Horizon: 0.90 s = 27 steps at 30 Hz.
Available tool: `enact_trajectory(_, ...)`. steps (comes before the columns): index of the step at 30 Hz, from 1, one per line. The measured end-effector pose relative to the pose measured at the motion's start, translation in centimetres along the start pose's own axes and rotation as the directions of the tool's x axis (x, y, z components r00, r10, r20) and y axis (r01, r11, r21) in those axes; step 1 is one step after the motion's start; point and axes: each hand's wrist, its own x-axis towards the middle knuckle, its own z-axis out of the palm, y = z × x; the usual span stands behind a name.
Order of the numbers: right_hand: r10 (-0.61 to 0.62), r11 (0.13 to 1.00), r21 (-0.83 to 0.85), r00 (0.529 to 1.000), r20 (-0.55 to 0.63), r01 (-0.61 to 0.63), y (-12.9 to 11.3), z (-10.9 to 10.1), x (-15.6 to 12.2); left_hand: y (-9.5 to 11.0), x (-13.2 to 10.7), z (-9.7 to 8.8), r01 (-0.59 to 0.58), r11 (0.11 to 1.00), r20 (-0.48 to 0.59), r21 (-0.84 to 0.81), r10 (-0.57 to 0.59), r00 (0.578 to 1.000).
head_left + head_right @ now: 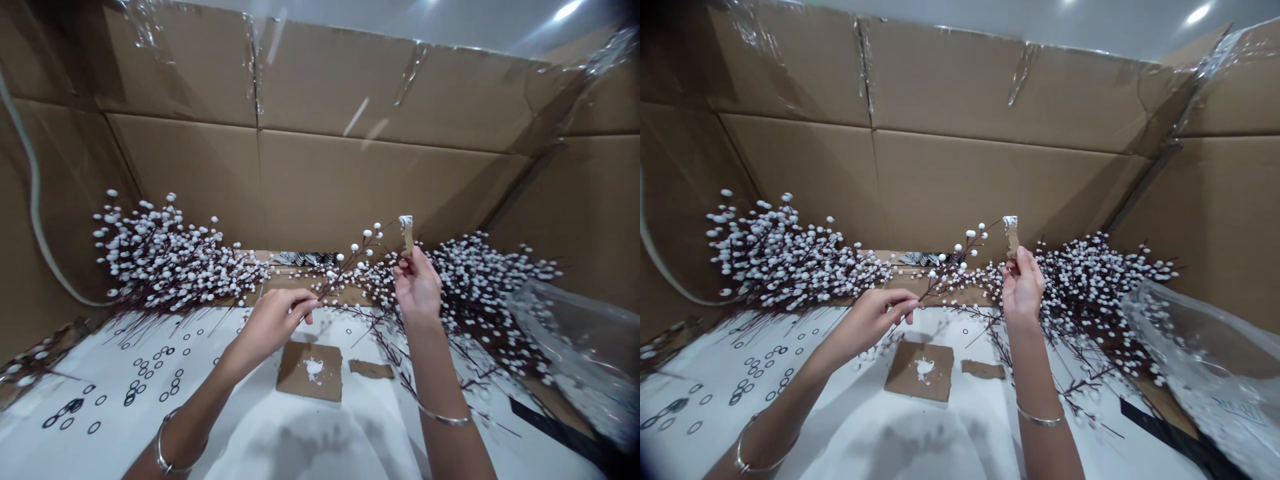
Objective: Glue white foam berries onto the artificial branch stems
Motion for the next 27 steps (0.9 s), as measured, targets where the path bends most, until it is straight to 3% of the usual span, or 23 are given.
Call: enact_trajectory(27,-0.001,1.0,-0.024,1.0,0.012,0.001,0.07,-0.24,0.14,-0.11,0.12,-0.02,-0.007,1.0,-0.005,0.016,0.007,1.0)
